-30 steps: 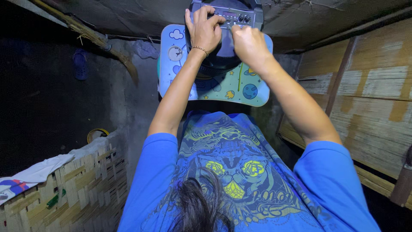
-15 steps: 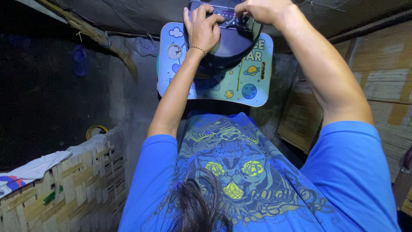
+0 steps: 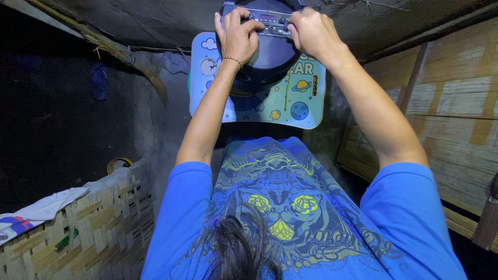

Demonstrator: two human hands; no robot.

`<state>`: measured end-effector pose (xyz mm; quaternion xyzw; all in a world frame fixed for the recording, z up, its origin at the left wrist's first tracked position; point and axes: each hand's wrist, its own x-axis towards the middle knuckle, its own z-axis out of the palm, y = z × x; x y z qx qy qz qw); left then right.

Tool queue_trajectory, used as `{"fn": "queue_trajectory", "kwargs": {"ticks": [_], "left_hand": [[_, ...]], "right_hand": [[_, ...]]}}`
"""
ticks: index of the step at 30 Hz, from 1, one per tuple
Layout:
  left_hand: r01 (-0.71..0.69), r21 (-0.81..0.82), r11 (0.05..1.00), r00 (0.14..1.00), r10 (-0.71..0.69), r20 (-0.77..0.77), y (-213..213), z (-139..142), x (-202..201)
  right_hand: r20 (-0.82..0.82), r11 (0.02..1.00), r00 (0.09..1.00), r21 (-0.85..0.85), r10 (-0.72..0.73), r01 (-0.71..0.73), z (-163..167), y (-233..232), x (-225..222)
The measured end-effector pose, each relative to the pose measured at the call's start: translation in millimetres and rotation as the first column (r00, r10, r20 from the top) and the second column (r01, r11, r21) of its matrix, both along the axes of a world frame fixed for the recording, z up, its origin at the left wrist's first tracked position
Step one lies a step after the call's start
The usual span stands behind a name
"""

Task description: The person sits in front of a small black speaker placed on a low table and uses a screwdriver to loosen and tighten screws on its top control panel, working on the screws one at a time with both hands while holding the panel steady.

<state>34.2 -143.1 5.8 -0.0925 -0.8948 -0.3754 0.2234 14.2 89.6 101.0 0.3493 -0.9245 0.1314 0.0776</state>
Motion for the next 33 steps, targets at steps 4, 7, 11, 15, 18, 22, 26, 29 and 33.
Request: {"fn": "queue_trajectory", "kwargs": {"ticks": [4,7,11,15,18,22,26,29,33], "left_hand": [[0.018,0.0,1.0,1.0,-0.018,0.014,-2,1,0],[0.016,-0.002,1.0,1.0,-0.016,0.021,-2,2,0],[0.006,0.01,1.0,1.0,-0.006,0.016,-2,0,1],[-0.009,0.022,1.0,0.999,0.01,-0.03,-1,0,0],[-0.007,0.025,1.0,1.0,0.008,-0.029,1,2,-1],[-0.005,0.023,1.0,0.999,0.006,-0.04,3,6,-1],[-0.015,0.02,1.0,0.998,0.016,-0.055,2,5,2],[-0.022,0.015,1.0,0.998,0.023,-0.059,0,2,3],[-0.03,0.02,0.999,0.997,0.031,-0.066,2,-1,1]], "right_hand": [[0.106,0.992,0.988,0.067,-0.114,0.107,-10,-2,3],[0.069,0.993,0.992,0.055,-0.105,0.101,-10,-8,10],[0.045,0.995,0.994,0.03,-0.098,0.097,-6,-21,18],[0.033,0.985,0.989,0.096,-0.145,0.141,-4,-32,21],[0.043,0.982,0.987,0.119,-0.155,0.149,-2,-36,20],[0.041,0.975,0.984,0.146,-0.175,0.168,-1,-40,18],[-0.026,0.974,0.989,0.171,-0.146,0.148,-2,-50,20],[-0.044,0.946,0.985,0.278,-0.164,0.17,-2,-62,19],[-0.118,0.94,0.985,0.305,-0.122,0.153,-1,-90,14]]}}
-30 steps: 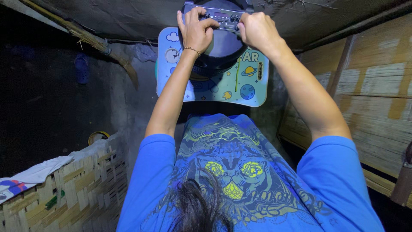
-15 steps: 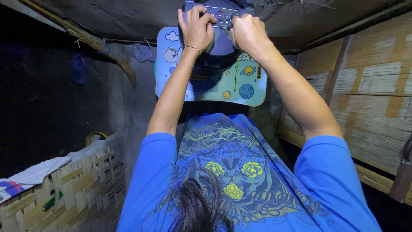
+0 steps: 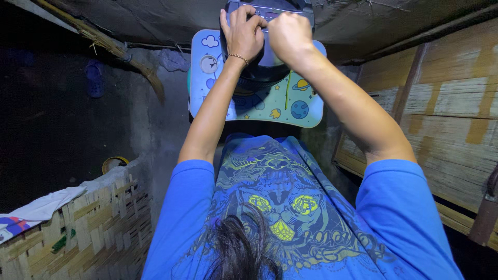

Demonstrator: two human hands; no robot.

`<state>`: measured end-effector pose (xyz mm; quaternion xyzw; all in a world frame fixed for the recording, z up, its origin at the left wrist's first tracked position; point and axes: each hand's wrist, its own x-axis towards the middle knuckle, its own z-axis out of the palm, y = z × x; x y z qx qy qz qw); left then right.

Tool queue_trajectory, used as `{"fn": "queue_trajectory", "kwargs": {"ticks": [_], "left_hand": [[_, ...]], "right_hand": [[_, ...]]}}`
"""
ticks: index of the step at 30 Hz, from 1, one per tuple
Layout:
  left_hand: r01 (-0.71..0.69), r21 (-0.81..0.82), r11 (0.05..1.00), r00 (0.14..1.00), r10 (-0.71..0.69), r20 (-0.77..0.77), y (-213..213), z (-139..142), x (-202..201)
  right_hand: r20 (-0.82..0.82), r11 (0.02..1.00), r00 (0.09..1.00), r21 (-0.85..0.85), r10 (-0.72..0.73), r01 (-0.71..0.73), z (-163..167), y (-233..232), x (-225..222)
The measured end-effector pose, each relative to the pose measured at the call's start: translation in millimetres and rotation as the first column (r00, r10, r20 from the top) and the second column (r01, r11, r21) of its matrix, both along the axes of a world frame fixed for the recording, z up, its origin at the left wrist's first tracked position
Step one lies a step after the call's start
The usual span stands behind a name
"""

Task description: The person sits in front of a small black speaker placed on a low table and uses a screwdriver to loosen and tighten screws on its top control panel, working on the screws one at a time with both hands while holding the panel steady.

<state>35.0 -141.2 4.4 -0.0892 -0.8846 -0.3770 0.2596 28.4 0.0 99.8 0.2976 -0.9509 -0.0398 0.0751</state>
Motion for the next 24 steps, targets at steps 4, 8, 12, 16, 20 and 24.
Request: {"fn": "queue_trajectory", "kwargs": {"ticks": [4,8,12,16,20,24], "left_hand": [[-0.01,-0.019,1.0,0.999,0.01,-0.042,1,-3,-3],[-0.009,-0.011,1.0,1.0,0.009,-0.006,2,-8,-5],[-0.009,0.003,1.0,1.0,0.009,0.021,2,-12,-7],[0.0,0.017,1.0,1.0,0.0,0.001,1,-13,-4],[0.004,0.022,1.0,1.0,-0.004,0.013,2,-11,-3],[0.003,0.004,1.0,1.0,-0.004,0.024,1,-9,-2]], "right_hand": [[0.084,0.999,0.996,0.037,-0.018,0.015,2,-22,-14],[0.179,0.992,0.981,0.117,-0.075,0.054,7,-26,-36],[0.087,0.997,0.996,0.075,0.024,-0.031,-2,-16,-35],[0.077,0.987,0.993,0.122,0.091,-0.1,-5,0,-34],[-0.055,0.97,0.972,0.097,0.229,-0.223,1,24,-29],[-0.125,0.957,0.952,0.121,0.278,-0.264,2,36,-20]]}}
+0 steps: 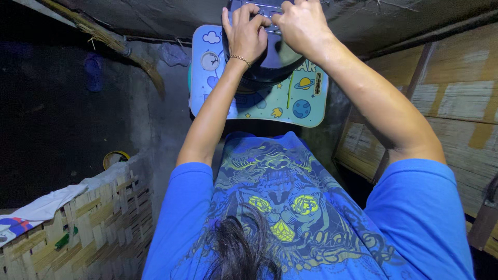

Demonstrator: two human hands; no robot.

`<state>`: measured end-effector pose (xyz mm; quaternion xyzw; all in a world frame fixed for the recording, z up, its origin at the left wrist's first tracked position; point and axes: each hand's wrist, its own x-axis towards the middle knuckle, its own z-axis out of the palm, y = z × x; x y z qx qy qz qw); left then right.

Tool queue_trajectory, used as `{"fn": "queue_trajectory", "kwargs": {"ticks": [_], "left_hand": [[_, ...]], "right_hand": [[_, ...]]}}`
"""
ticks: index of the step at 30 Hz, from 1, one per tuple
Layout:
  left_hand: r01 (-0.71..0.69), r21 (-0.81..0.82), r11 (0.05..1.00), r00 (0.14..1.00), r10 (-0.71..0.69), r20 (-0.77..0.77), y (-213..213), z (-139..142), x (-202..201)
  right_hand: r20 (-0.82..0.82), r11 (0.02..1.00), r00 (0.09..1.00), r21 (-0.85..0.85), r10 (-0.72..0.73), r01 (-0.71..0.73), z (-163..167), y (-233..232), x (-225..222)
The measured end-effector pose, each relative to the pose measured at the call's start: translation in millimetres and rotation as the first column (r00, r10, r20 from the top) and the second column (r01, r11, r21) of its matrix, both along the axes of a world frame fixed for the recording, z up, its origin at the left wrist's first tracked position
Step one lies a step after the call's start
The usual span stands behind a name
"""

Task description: The person sits in front of a small black speaker placed on a low table and uses a screwdriver to loosen and tighten screws on its top control panel, working on the screws one at a time with both hands while holding the panel steady.

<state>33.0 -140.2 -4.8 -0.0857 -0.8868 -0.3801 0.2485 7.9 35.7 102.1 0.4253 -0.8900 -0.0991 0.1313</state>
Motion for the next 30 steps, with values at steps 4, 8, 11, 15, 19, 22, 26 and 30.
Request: {"fn": "queue_trajectory", "kwargs": {"ticks": [4,8,11,15,19,22,26,30], "left_hand": [[0.025,0.003,1.0,1.0,-0.025,0.017,-1,1,0],[0.063,0.023,0.998,0.997,-0.064,0.05,-6,3,1],[0.081,0.026,0.996,0.995,-0.083,0.064,-8,7,4],[0.121,0.031,0.992,0.988,-0.123,0.089,-9,13,2],[0.095,-0.098,0.991,0.995,-0.096,-0.012,-8,23,4],[0.157,-0.231,0.96,0.986,-0.165,-0.018,-7,27,-3],[0.26,-0.38,0.888,0.963,-0.268,0.032,0,25,-24],[0.324,-0.535,0.78,0.929,-0.371,0.021,5,21,-36]], "right_hand": [[-0.022,0.996,0.996,-0.038,0.083,-0.084,-1,12,-3],[0.084,0.991,0.991,-0.09,0.105,-0.097,-2,21,-16],[0.11,0.994,0.992,-0.091,0.065,-0.055,1,34,-19],[0.341,0.936,0.94,-0.328,-0.011,0.13,5,65,-17],[0.475,0.855,0.876,-0.419,-0.079,0.305,-2,84,-1],[0.58,0.765,0.812,-0.49,-0.071,0.417,-9,95,8],[0.618,0.658,0.786,-0.597,0.012,0.459,-15,102,11],[0.612,0.627,0.789,-0.636,0.053,0.451,-18,110,11]]}}
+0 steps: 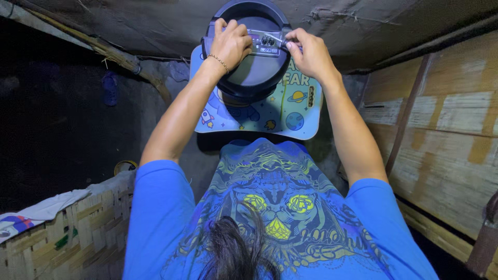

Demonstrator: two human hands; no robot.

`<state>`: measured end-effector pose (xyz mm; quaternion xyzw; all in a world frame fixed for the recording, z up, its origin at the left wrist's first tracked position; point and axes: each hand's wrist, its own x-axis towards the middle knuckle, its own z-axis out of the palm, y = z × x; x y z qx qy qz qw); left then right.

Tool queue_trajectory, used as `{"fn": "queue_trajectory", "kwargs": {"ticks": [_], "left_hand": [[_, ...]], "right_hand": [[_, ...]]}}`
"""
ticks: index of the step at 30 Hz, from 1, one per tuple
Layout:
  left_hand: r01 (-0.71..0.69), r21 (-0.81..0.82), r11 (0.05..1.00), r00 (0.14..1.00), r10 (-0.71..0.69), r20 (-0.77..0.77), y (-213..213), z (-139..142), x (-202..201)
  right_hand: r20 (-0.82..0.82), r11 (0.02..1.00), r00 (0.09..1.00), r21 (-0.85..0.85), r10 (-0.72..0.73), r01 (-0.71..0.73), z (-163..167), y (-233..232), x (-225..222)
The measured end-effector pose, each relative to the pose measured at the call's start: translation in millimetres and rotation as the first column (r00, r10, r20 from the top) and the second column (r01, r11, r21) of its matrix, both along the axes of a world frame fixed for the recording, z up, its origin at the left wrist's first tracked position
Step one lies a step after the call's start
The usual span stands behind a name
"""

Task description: The person sits in front of a small black speaker placed on a low table and uses a screwdriver to loosen and tighten screws on its top control panel, working on the screws one at a time with both hands while holding the panel steady.

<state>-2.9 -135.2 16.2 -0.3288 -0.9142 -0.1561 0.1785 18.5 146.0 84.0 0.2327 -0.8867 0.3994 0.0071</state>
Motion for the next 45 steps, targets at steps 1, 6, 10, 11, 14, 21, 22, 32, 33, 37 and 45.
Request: {"fn": "queue_trajectory", "kwargs": {"ticks": [1,6,10,11,14,21,22,32,33,37,45], "left_hand": [[-0.009,-0.022,1.0,1.0,0.01,0.002,3,0,-2],[-0.154,-0.027,0.988,0.986,0.155,0.054,19,-8,5],[-0.287,-0.017,0.958,0.957,0.287,0.038,38,-14,11],[-0.306,-0.057,0.95,0.951,0.308,0.018,41,-14,10],[-0.206,-0.226,0.952,0.979,0.203,-0.034,40,-9,0],[0.008,-0.559,0.829,1.0,-0.015,-0.008,45,4,-15],[-0.022,-0.495,0.868,1.0,0.011,-0.024,45,3,-15],[-0.107,0.276,0.955,0.987,0.067,0.149,2,3,-9],[-0.135,0.288,0.948,0.985,0.098,0.139,-2,4,-6],[-0.117,0.335,0.935,0.993,0.103,0.06,-14,7,7],[-0.01,0.429,0.903,0.998,-0.02,0.066,-24,-7,18]], "right_hand": [[-0.002,1.0,1.0,-0.007,0.0,0.0,0,3,-1],[0.029,1.0,0.999,-0.009,0.022,-0.022,-3,13,-10],[0.043,0.998,0.997,-0.028,0.063,-0.061,-5,12,-18],[0.037,0.996,0.996,-0.04,0.08,-0.078,-5,12,-20],[0.008,0.993,0.993,-0.028,0.115,-0.115,-3,15,-22],[0.103,0.995,0.99,-0.003,0.102,-0.102,5,30,-16],[0.07,0.992,0.99,-0.03,0.121,-0.119,5,32,-14],[-0.077,0.982,0.997,-0.187,0.016,-0.03,2,3,-6],[-0.066,0.975,0.998,-0.221,0.008,-0.022,1,-3,-7],[0.133,0.893,0.991,-0.444,-0.011,0.07,-9,-28,-12],[0.348,0.705,0.932,-0.635,-0.104,0.316,-25,-64,-23]]}}
